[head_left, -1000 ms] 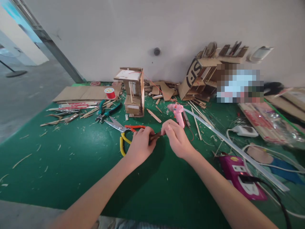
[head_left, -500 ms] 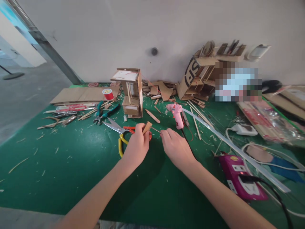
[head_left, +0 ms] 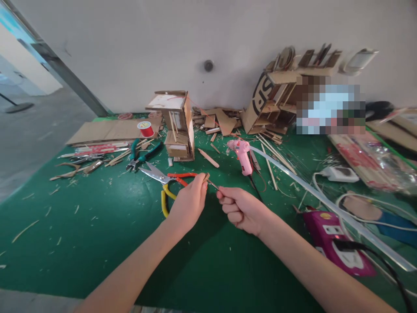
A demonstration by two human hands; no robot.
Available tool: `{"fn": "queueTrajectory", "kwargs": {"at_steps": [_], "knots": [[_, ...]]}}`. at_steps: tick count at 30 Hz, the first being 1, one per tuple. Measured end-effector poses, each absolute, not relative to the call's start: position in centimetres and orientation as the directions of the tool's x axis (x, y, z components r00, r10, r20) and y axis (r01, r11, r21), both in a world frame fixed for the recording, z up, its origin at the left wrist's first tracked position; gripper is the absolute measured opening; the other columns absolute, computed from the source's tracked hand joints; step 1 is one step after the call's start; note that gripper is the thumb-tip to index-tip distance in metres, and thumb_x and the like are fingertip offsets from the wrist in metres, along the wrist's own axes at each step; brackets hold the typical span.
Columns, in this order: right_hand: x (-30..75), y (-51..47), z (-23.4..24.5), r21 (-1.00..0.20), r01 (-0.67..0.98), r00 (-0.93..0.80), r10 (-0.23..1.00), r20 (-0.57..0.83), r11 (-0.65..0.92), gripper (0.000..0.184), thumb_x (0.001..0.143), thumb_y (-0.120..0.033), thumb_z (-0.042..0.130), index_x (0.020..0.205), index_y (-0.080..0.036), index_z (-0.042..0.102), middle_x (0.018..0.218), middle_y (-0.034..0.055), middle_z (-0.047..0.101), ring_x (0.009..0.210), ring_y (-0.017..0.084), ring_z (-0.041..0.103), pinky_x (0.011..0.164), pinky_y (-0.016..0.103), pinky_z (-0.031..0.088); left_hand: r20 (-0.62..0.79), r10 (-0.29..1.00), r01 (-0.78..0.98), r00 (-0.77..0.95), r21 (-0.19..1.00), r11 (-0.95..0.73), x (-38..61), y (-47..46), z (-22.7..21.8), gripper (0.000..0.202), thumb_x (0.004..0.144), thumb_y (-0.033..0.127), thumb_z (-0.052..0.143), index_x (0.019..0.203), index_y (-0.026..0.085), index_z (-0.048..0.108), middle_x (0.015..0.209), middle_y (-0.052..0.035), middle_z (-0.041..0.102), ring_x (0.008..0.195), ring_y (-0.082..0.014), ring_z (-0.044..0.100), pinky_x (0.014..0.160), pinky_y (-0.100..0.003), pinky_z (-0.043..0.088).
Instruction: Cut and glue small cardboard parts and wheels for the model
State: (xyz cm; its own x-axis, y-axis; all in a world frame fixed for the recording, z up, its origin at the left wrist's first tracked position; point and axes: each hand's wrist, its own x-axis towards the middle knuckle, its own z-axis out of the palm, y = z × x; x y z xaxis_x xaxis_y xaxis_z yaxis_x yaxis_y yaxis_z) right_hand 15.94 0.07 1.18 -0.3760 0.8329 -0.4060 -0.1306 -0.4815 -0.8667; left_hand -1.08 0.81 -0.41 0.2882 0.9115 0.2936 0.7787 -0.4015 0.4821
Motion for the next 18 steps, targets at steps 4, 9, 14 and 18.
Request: {"fn": "queueTrajectory", "kwargs": {"at_steps": [4,9,14,18], "knots": [[15.6,-0.4,1.2,-0.956,0.285,-0.154,0.98,-0.123,-0.075,0.028,0.09,-0.029,0.049,0.064,-0.021,0.045,0.051,-0.0075,0.028,0.043,0.009,0.021,0.042,0.025,0.014,0.27,0.92,0.779,0.284,0.494,-0.385,-1.0,0.8,-0.4,0.024,0.099,0.028,0.033,0.116,0.018,0.047,0.077,-0.0055,0.068,0.065,-0.0209,0.068,0.053,-0.027,0.045],[14.5,-1.5,1.3,-0.513,0.813,-0.205,0.96,0.189,0.275,0.024,0.075,0.004,0.046,0.067,-0.019,0.047,0.061,-0.0005,0.042,0.045,0.01,0.021,0.049,0.031,0.013,0.215,0.939,0.77,0.27,0.537,-0.345,-1.1,0.9,-0.4,0.023,0.1,0.03,0.033,0.113,0.019,0.047,0.072,-0.0034,0.066,0.059,-0.02,0.066,0.049,-0.026,0.04],[14.1,-0.8,2.3,-0.585,0.79,-0.167,0.982,0.085,0.185,0.025,0.081,-0.002,0.049,0.063,-0.019,0.046,0.057,-0.0018,0.039,0.045,0.01,0.021,0.049,0.03,0.013,0.244,0.939,0.77,0.243,0.54,-0.34,-1.2,1.2,-0.4,0.02,0.098,0.028,0.035,0.108,0.018,0.049,0.069,-0.0027,0.065,0.057,-0.0195,0.066,0.049,-0.024,0.038],[14.5,0.3,3.4,-0.903,0.341,-0.139,0.936,-0.323,-0.261,0.032,0.095,-0.022,0.042,0.063,-0.02,0.046,0.048,-0.0076,0.026,0.042,0.008,0.022,0.045,0.027,0.014,0.265,0.938,0.775,0.222,0.536,-0.335,-1.0,1.0,-0.1,0.018,0.097,0.026,0.037,0.108,0.018,0.05,0.072,-0.0038,0.066,0.063,-0.0204,0.068,0.051,-0.024,0.04]]}}
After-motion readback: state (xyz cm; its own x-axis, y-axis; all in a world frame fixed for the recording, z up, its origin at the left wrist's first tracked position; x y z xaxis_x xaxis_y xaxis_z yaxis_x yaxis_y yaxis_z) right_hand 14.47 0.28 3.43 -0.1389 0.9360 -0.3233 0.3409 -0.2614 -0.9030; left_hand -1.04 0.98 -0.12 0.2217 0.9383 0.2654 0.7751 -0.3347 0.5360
